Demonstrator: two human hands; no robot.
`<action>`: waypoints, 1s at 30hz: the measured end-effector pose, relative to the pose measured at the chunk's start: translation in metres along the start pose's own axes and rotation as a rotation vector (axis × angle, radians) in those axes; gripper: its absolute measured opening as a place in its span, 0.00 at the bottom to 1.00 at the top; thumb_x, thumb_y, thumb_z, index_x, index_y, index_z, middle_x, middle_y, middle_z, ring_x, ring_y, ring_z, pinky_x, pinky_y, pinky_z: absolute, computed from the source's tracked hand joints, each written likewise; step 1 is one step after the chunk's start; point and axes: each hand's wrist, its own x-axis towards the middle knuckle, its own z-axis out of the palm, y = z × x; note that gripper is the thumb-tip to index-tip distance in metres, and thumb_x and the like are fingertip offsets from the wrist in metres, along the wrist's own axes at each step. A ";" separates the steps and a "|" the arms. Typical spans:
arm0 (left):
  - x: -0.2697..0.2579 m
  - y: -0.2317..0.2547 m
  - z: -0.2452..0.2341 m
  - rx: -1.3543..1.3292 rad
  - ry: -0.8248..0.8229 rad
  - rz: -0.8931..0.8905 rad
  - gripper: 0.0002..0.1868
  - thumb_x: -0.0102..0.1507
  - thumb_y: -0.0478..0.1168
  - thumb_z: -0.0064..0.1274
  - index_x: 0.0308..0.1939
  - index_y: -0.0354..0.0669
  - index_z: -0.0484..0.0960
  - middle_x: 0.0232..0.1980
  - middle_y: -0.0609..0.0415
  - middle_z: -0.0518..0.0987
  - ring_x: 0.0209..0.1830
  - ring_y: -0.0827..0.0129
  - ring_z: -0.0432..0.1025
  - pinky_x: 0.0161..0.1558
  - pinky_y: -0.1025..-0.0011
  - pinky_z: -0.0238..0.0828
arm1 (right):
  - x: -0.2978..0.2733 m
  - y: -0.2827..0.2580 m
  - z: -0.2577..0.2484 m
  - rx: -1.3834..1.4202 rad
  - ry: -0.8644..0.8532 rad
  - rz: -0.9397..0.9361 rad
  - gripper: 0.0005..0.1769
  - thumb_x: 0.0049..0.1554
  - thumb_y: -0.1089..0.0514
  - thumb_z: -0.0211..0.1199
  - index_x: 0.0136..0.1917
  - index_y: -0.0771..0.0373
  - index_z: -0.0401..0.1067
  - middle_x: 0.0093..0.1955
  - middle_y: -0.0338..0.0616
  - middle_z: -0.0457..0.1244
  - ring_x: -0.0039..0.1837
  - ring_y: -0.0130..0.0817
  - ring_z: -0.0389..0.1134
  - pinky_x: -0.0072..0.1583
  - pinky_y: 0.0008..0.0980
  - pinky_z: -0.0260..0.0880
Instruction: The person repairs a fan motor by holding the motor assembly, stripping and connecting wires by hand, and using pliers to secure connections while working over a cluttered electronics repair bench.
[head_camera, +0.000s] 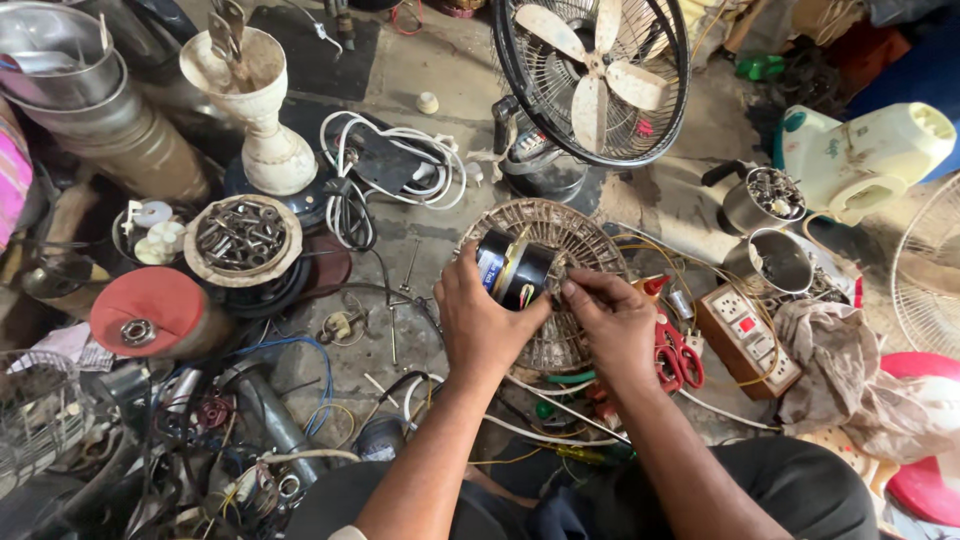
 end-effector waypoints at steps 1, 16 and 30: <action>0.002 -0.001 -0.001 0.013 -0.038 -0.022 0.58 0.44 0.55 0.75 0.69 0.33 0.61 0.62 0.36 0.69 0.62 0.40 0.63 0.60 0.46 0.63 | 0.000 0.000 0.003 -0.012 -0.008 0.003 0.11 0.56 0.66 0.70 0.53 0.68 0.79 0.46 0.39 0.72 0.46 0.20 0.71 0.51 0.20 0.72; 0.005 -0.002 -0.004 0.015 -0.091 -0.064 0.61 0.45 0.54 0.74 0.73 0.36 0.55 0.61 0.36 0.67 0.63 0.40 0.62 0.61 0.47 0.63 | 0.002 -0.016 0.016 -0.391 -0.033 -0.280 0.07 0.58 0.63 0.70 0.51 0.64 0.80 0.45 0.40 0.73 0.46 0.22 0.71 0.50 0.24 0.73; 0.005 -0.011 0.000 -0.017 -0.007 -0.015 0.59 0.45 0.54 0.74 0.71 0.34 0.59 0.60 0.35 0.69 0.61 0.40 0.65 0.61 0.47 0.63 | 0.007 -0.021 0.020 -0.562 -0.049 -0.478 0.06 0.58 0.66 0.70 0.50 0.65 0.79 0.46 0.47 0.72 0.45 0.33 0.74 0.48 0.32 0.73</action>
